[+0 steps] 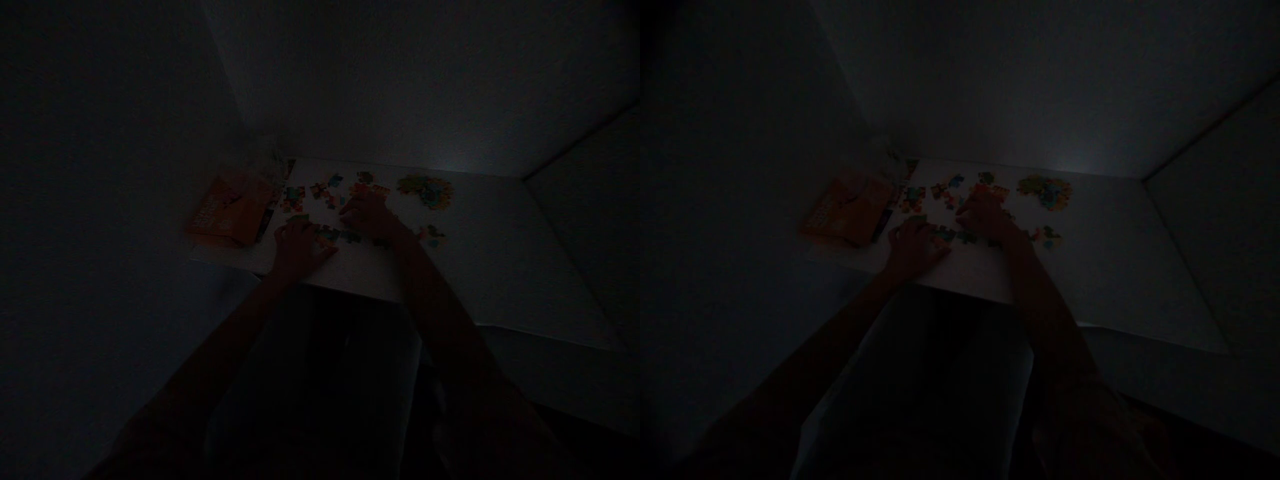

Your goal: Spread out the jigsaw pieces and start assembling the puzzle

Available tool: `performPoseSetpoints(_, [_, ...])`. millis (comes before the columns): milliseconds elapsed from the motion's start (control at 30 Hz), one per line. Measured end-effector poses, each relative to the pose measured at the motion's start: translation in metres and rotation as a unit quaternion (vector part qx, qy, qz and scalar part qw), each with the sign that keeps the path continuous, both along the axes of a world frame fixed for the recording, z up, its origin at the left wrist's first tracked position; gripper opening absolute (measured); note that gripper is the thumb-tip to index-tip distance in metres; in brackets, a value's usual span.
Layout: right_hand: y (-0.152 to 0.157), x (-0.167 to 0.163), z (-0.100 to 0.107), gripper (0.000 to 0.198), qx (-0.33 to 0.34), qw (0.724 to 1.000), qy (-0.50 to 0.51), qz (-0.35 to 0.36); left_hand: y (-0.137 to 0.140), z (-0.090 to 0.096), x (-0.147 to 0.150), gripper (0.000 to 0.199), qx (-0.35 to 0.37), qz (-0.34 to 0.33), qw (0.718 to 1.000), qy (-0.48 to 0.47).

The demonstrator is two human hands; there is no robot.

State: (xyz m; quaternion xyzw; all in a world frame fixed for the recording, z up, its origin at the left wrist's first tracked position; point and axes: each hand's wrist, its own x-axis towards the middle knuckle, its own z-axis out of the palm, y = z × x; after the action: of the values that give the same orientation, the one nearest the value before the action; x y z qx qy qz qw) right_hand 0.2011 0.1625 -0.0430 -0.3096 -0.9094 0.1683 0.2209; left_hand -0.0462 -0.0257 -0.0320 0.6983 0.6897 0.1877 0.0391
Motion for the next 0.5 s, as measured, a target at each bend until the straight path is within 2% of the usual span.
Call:
performPoseSetpoints(100, [0.008, 0.006, 0.001, 0.026, -0.01, 0.999, 0.009, -0.044, 0.002, 0.0, 0.015, 0.063, 0.01, -0.002, 1.0, -0.004])
performPoseSetpoints(200, [0.013, 0.012, 0.007, 0.023, -0.02, 0.997, 0.009, -0.072, 0.003, 0.0, 0.011, 0.051, -0.014, -0.021, 1.0, 0.003])
performPoseSetpoints(300, [0.013, 0.017, 0.011, 0.025, -0.009, 0.994, 0.037, -0.103, 0.001, 0.002, -0.002, 0.058, -0.049, -0.052, 0.997, 0.008])
performPoseSetpoints(400, [0.012, 0.016, 0.012, 0.025, -0.015, 0.994, 0.037, -0.105, -0.004, 0.005, -0.012, 0.06, -0.046, -0.075, 0.996, -0.002])
performPoseSetpoints(500, [0.01, 0.012, 0.01, 0.023, -0.024, 0.995, 0.027, -0.094, -0.013, 0.006, -0.012, 0.043, -0.029, -0.065, 0.997, -0.018])
